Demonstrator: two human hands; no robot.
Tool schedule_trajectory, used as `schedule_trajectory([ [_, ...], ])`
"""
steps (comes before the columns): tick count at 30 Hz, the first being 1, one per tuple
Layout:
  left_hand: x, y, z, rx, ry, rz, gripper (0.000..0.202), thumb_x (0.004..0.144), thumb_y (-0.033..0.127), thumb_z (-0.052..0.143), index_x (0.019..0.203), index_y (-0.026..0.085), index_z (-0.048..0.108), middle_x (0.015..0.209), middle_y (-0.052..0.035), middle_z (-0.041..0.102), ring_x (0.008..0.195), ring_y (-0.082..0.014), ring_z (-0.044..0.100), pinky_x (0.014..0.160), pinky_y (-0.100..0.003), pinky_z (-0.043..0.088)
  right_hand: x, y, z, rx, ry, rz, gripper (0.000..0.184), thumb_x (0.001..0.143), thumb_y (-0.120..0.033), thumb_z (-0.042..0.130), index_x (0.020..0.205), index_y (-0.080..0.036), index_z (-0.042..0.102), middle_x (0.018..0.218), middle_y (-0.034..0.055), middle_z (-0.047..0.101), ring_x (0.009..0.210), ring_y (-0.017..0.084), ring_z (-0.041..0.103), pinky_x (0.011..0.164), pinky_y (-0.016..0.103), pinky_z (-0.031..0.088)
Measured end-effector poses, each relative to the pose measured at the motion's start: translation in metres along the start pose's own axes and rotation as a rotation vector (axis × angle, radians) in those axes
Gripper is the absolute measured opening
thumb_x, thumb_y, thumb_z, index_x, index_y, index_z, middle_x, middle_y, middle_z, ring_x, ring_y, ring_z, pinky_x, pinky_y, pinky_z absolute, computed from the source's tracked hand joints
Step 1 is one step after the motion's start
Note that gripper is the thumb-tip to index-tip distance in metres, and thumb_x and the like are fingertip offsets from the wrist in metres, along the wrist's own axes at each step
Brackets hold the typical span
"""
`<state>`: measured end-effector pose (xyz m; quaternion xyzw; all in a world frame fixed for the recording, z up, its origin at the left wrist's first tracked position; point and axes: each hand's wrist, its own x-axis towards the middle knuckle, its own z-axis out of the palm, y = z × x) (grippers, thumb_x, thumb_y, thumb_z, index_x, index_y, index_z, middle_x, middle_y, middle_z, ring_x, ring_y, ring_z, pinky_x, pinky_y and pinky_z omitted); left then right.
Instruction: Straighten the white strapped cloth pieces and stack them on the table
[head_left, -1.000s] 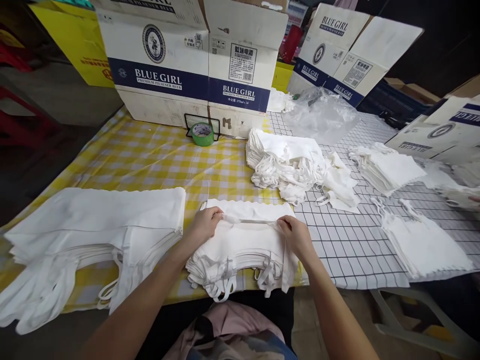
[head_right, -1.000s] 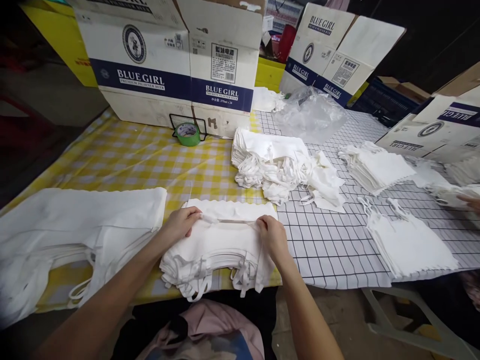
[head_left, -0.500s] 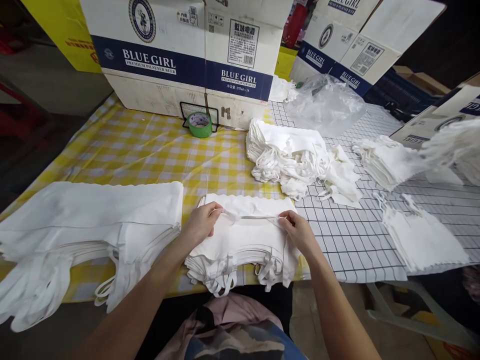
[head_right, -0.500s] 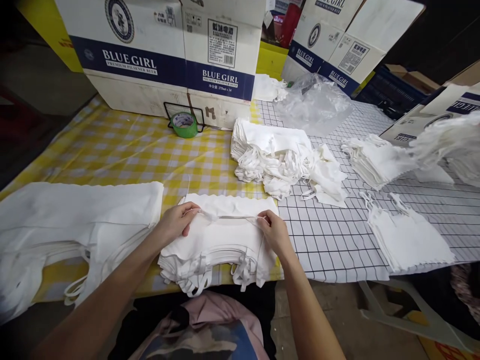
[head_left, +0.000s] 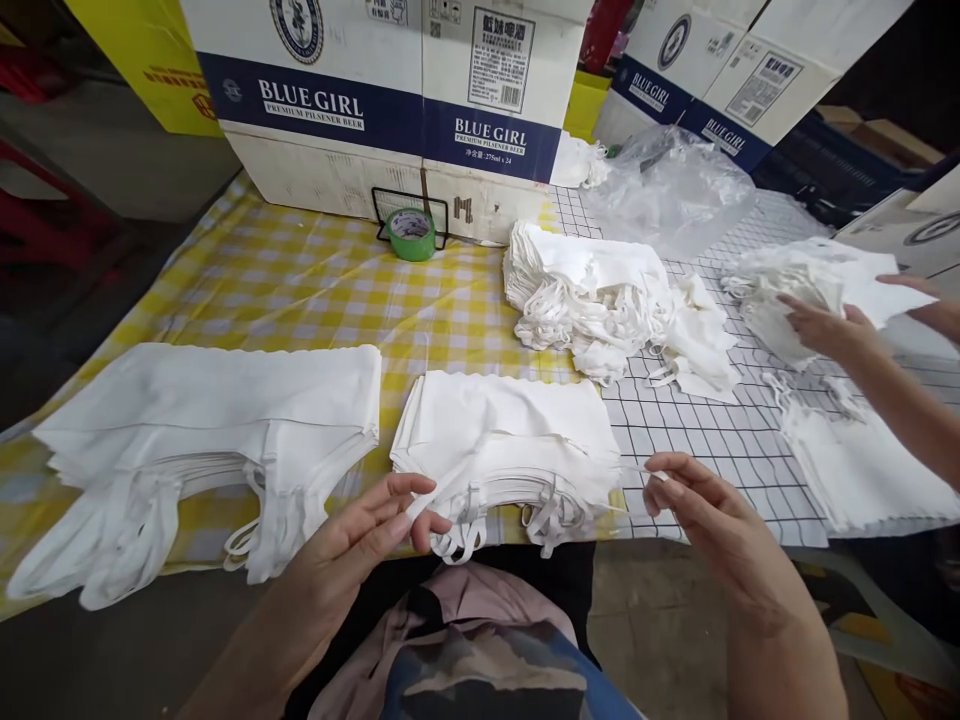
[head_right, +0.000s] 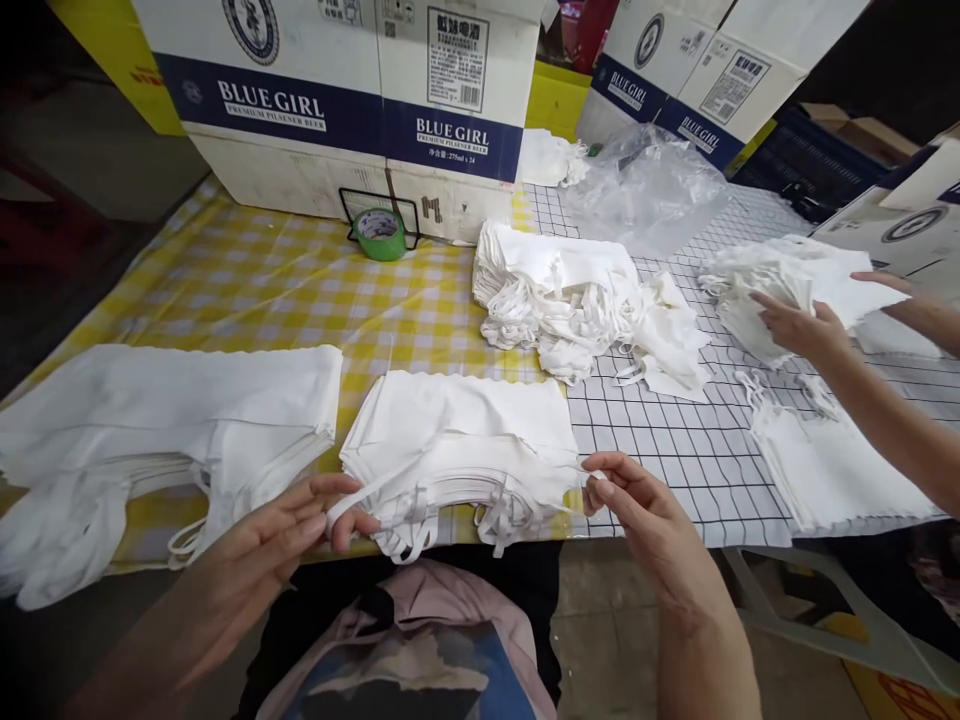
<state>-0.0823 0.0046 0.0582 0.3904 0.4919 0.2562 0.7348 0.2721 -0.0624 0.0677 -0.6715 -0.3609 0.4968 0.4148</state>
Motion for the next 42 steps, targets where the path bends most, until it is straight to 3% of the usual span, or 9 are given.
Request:
schedule_trajectory([
  [7, -0.006, -0.02, 0.014, -0.063, -0.013, -0.098, 0.032, 0.08, 0.043, 0.056, 0.107, 0.026, 0.061, 0.08, -0.0047, 0.064, 0.098, -0.0255, 0.061, 0.092, -0.04, 0.045, -0.012, 0.008, 0.002, 0.005, -0.071, 0.037, 0.019, 0.086, -0.036, 0.055, 0.099, -0.026, 0.061, 0.072, 0.0017, 0.051, 0.067, 0.016, 0.052, 0.064, 0.03, 0.044],
  [16, 0.004, -0.034, 0.008, -0.169, 0.078, -0.105, 0.037, 0.078, 0.041, 0.061, 0.11, 0.025, 0.058, 0.083, -0.0041, 0.064, 0.09, -0.0238, 0.061, 0.087, -0.036, 0.048, -0.013, 0.007, 0.002, 0.07, -0.121, 0.05, 0.021, 0.088, -0.038, 0.052, 0.101, -0.022, 0.057, 0.072, 0.0007, 0.055, 0.061, 0.013, 0.051, 0.061, 0.028, 0.042],
  [25, 0.009, -0.049, 0.003, 0.024, 0.076, -0.125, 0.044, 0.069, 0.048, 0.067, 0.104, 0.021, 0.063, 0.078, -0.0051, 0.066, 0.083, -0.0245, 0.061, 0.077, -0.033, 0.051, -0.012, 0.018, 0.006, 0.111, -0.282, 0.046, 0.02, 0.088, -0.037, 0.053, 0.098, -0.02, 0.056, 0.068, -0.0009, 0.052, 0.056, 0.011, 0.049, 0.058, 0.026, 0.041],
  [30, 0.013, -0.059, -0.007, 0.229, 0.001, -0.116, 0.048, 0.076, 0.054, 0.057, 0.112, 0.023, 0.058, 0.083, -0.0055, 0.067, 0.088, -0.0239, 0.062, 0.083, -0.033, 0.05, -0.011, 0.026, 0.008, 0.105, -0.329, 0.042, 0.02, 0.087, -0.037, 0.055, 0.096, -0.019, 0.056, 0.065, -0.0029, 0.048, 0.054, 0.009, 0.047, 0.057, 0.025, 0.04],
  [33, 0.015, -0.062, -0.012, 0.343, -0.092, -0.153, 0.05, 0.075, 0.056, 0.057, 0.114, 0.024, 0.057, 0.091, -0.0069, 0.068, 0.092, -0.0258, 0.063, 0.078, -0.034, 0.052, -0.014, 0.024, 0.005, 0.024, -0.38, 0.041, 0.02, 0.086, -0.037, 0.055, 0.093, -0.018, 0.058, 0.068, -0.0022, 0.05, 0.057, 0.01, 0.047, 0.058, 0.024, 0.04],
  [36, 0.021, -0.054, -0.02, 0.475, -0.048, -0.043, 0.047, 0.073, 0.055, 0.057, 0.109, 0.025, 0.06, 0.104, -0.0069, 0.066, 0.098, -0.0266, 0.062, 0.076, -0.032, 0.053, -0.011, 0.024, 0.001, -0.173, -0.424, 0.01, 0.017, 0.084, -0.034, 0.056, 0.09, -0.019, 0.063, 0.08, 0.0015, 0.058, 0.071, 0.013, 0.053, 0.063, 0.024, 0.041],
  [38, 0.031, -0.04, -0.026, 0.678, 0.083, 0.103, 0.043, 0.074, 0.054, 0.056, 0.108, 0.027, 0.06, 0.108, -0.0049, 0.064, 0.099, -0.0248, 0.061, 0.076, -0.029, 0.052, 0.0, 0.028, -0.003, -0.314, -0.316, -0.051, 0.017, 0.084, -0.033, 0.055, 0.091, -0.02, 0.064, 0.089, 0.0031, 0.062, 0.08, 0.015, 0.056, 0.068, 0.025, 0.042],
  [42, 0.072, -0.004, -0.03, 1.112, 0.343, 0.226, 0.032, 0.081, 0.048, 0.046, 0.1, 0.026, 0.06, 0.094, -0.0019, 0.068, 0.084, -0.0199, 0.062, 0.068, -0.025, 0.046, 0.051, 0.044, -0.009, -0.524, 0.179, -0.105, 0.023, 0.083, -0.036, 0.049, 0.088, -0.019, 0.063, 0.088, 0.0047, 0.066, 0.08, 0.018, 0.057, 0.072, 0.028, 0.041],
])
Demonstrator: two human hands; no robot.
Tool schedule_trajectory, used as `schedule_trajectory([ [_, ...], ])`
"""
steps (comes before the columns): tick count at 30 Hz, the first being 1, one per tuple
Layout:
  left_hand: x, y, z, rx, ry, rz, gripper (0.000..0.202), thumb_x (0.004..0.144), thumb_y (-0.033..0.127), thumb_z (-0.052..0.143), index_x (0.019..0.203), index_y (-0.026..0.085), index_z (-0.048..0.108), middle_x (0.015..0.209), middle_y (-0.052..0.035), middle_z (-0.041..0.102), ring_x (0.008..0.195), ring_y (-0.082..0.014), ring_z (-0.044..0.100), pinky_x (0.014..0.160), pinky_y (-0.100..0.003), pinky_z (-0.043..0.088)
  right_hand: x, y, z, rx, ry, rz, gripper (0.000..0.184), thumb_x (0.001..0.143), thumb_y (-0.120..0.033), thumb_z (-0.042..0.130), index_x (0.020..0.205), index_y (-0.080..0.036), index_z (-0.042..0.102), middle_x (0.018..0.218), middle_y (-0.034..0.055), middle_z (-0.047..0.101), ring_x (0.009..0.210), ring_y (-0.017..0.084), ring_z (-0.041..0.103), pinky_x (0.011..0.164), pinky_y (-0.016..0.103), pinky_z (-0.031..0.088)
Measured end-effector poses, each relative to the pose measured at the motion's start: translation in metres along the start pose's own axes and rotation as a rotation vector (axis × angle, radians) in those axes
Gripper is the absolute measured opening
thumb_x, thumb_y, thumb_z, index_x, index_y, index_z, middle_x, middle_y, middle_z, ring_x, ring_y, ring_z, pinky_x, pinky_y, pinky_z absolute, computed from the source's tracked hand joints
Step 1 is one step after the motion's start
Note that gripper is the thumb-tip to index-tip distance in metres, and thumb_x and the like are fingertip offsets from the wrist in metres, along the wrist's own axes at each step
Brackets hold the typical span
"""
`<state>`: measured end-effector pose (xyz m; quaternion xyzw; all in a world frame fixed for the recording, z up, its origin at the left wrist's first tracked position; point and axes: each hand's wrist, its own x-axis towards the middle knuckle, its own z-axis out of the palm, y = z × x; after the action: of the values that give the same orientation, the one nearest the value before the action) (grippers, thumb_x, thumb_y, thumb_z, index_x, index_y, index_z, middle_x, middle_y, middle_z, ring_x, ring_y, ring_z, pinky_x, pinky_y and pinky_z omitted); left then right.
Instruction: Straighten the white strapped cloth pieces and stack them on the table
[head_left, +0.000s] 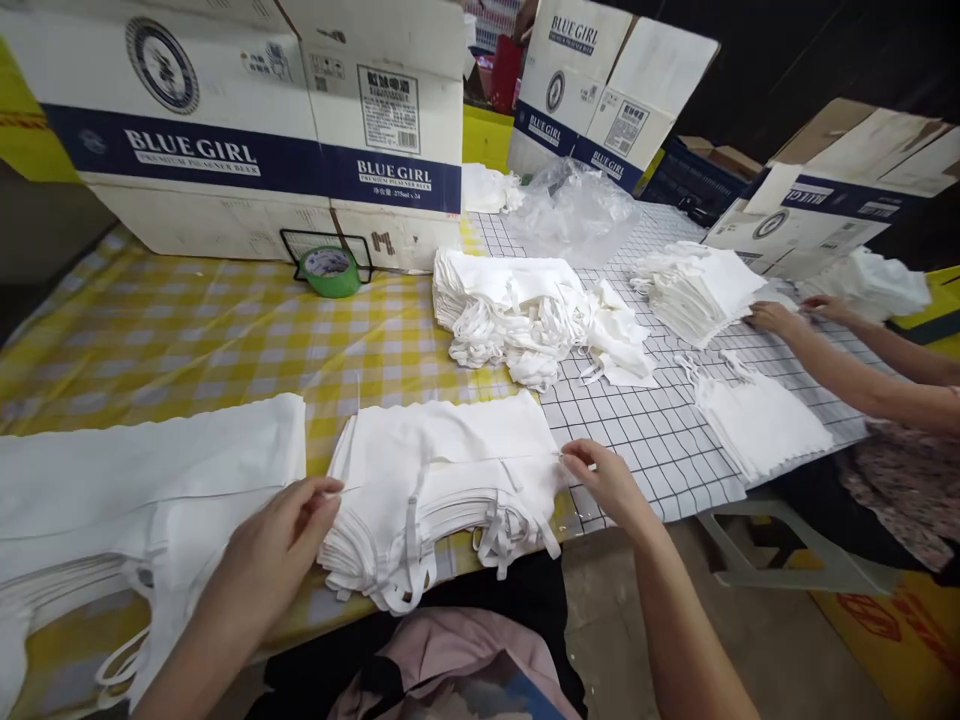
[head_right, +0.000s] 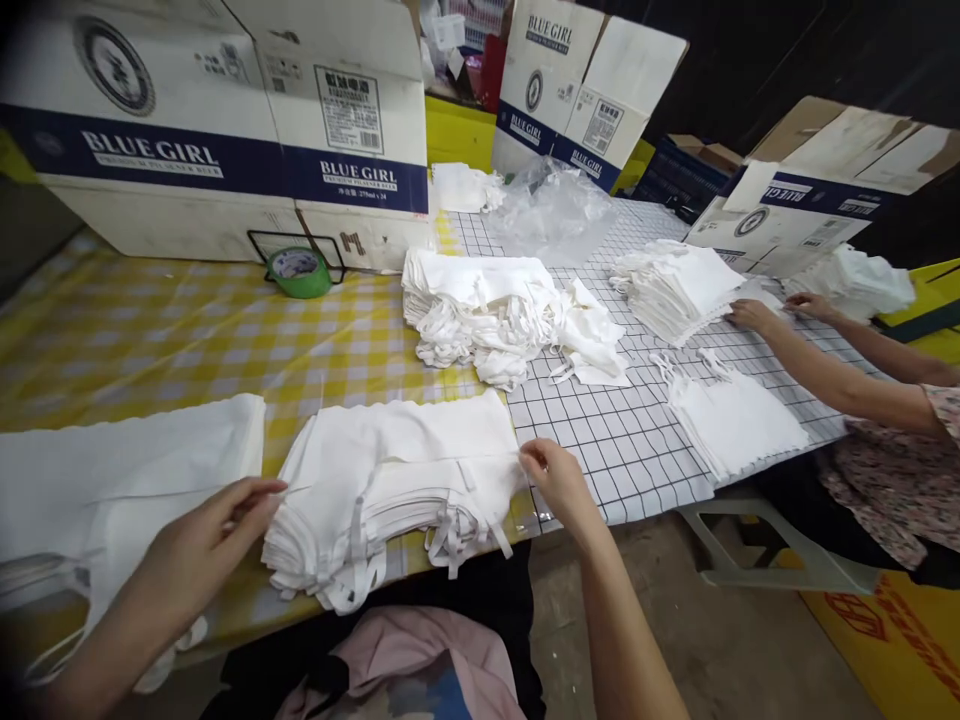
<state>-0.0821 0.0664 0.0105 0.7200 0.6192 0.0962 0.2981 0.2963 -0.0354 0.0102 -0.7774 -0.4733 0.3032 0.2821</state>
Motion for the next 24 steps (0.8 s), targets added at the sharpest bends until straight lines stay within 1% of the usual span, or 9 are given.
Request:
schedule_trajectory([
  [2, 0.029, 0.009, 0.0, 0.149, 0.044, -0.017, 0.029, 0.083, 0.044, 0.041, 0.092, 0.023, 0.059, 0.09, -0.0032, 0.068, 0.08, -0.0204, 0.062, 0.065, -0.027, 0.043, 0.03, 0.005, 0.01, -0.071, 0.125, 0.065, 0.027, 0.082, -0.04, 0.047, 0.083, -0.019, 0.064, 0.084, 0.0046, 0.067, 0.076, 0.019, 0.058, 0.068, 0.028, 0.04],
  [5, 0.065, 0.021, 0.008, 0.298, 0.09, -0.078, 0.032, 0.086, 0.045, 0.036, 0.086, 0.021, 0.056, 0.091, -0.0068, 0.066, 0.08, -0.0229, 0.061, 0.06, -0.029, 0.037, 0.066, 0.002, 0.026, -0.139, 0.134, 0.12, 0.032, 0.081, -0.046, 0.046, 0.075, -0.02, 0.064, 0.076, 0.0039, 0.066, 0.072, 0.019, 0.058, 0.064, 0.028, 0.038],
  [7, 0.082, 0.023, 0.014, 0.326, 0.092, -0.093, 0.032, 0.086, 0.046, 0.036, 0.082, 0.02, 0.055, 0.088, -0.0078, 0.065, 0.079, -0.0235, 0.06, 0.058, -0.029, 0.035, 0.08, -0.003, 0.036, -0.187, 0.135, 0.112, 0.031, 0.079, -0.047, 0.049, 0.073, -0.02, 0.063, 0.072, 0.0037, 0.065, 0.069, 0.019, 0.057, 0.061, 0.028, 0.036],
  [9, 0.093, 0.022, 0.019, 0.322, 0.099, -0.076, 0.029, 0.084, 0.046, 0.04, 0.076, 0.021, 0.052, 0.086, -0.0076, 0.064, 0.077, -0.0228, 0.059, 0.058, -0.029, 0.033, 0.085, -0.008, 0.044, -0.233, 0.198, 0.053, 0.026, 0.077, -0.044, 0.052, 0.075, -0.02, 0.062, 0.075, 0.0033, 0.064, 0.069, 0.018, 0.056, 0.061, 0.027, 0.036],
  [13, 0.105, 0.013, 0.027, 0.272, 0.16, -0.035, 0.027, 0.08, 0.044, 0.047, 0.066, 0.021, 0.047, 0.083, -0.0065, 0.06, 0.073, -0.0207, 0.056, 0.058, -0.029, 0.032, 0.085, -0.012, 0.056, -0.284, 0.377, -0.095, 0.021, 0.08, -0.035, 0.048, 0.085, -0.021, 0.062, 0.086, 0.0039, 0.063, 0.071, 0.017, 0.055, 0.062, 0.027, 0.036],
  [16, 0.112, 0.01, 0.031, 0.218, 0.194, -0.019, 0.027, 0.078, 0.039, 0.051, 0.06, 0.021, 0.043, 0.077, -0.0053, 0.056, 0.074, -0.0205, 0.053, 0.061, -0.029, 0.034, 0.084, -0.013, 0.061, -0.242, 0.411, -0.18, 0.021, 0.082, -0.032, 0.045, 0.086, -0.02, 0.062, 0.086, 0.0049, 0.061, 0.07, 0.017, 0.054, 0.065, 0.028, 0.038],
  [18, 0.115, 0.011, 0.032, 0.185, 0.211, 0.003, 0.022, 0.076, 0.034, 0.053, 0.061, 0.021, 0.043, 0.078, -0.0047, 0.056, 0.079, -0.0207, 0.053, 0.067, -0.029, 0.036, 0.085, -0.013, 0.062, -0.175, 0.42, -0.223, 0.019, 0.081, -0.032, 0.046, 0.083, -0.019, 0.06, 0.085, 0.0049, 0.06, 0.069, 0.016, 0.053, 0.067, 0.028, 0.039],
  [21, 0.115, 0.014, 0.03, 0.12, 0.217, 0.021, 0.012, 0.078, 0.03, 0.05, 0.07, 0.021, 0.047, 0.08, -0.0035, 0.058, 0.081, -0.0189, 0.054, 0.072, -0.028, 0.038, 0.087, -0.013, 0.059, -0.047, 0.387, -0.191, 0.019, 0.081, -0.036, 0.047, 0.08, -0.019, 0.056, 0.075, 0.0025, 0.057, 0.065, 0.016, 0.049, 0.065, 0.027, 0.039],
  [24, 0.115, 0.016, 0.026, 0.026, 0.166, -0.009, 0.012, 0.08, 0.031, 0.046, 0.082, 0.02, 0.05, 0.079, -0.0018, 0.061, 0.072, -0.0154, 0.057, 0.065, -0.025, 0.04, 0.092, -0.01, 0.052, 0.081, 0.245, -0.103, 0.024, 0.077, -0.042, 0.052, 0.082, -0.018, 0.056, 0.065, -0.0012, 0.05, 0.061, 0.015, 0.044, 0.059, 0.025, 0.036],
])
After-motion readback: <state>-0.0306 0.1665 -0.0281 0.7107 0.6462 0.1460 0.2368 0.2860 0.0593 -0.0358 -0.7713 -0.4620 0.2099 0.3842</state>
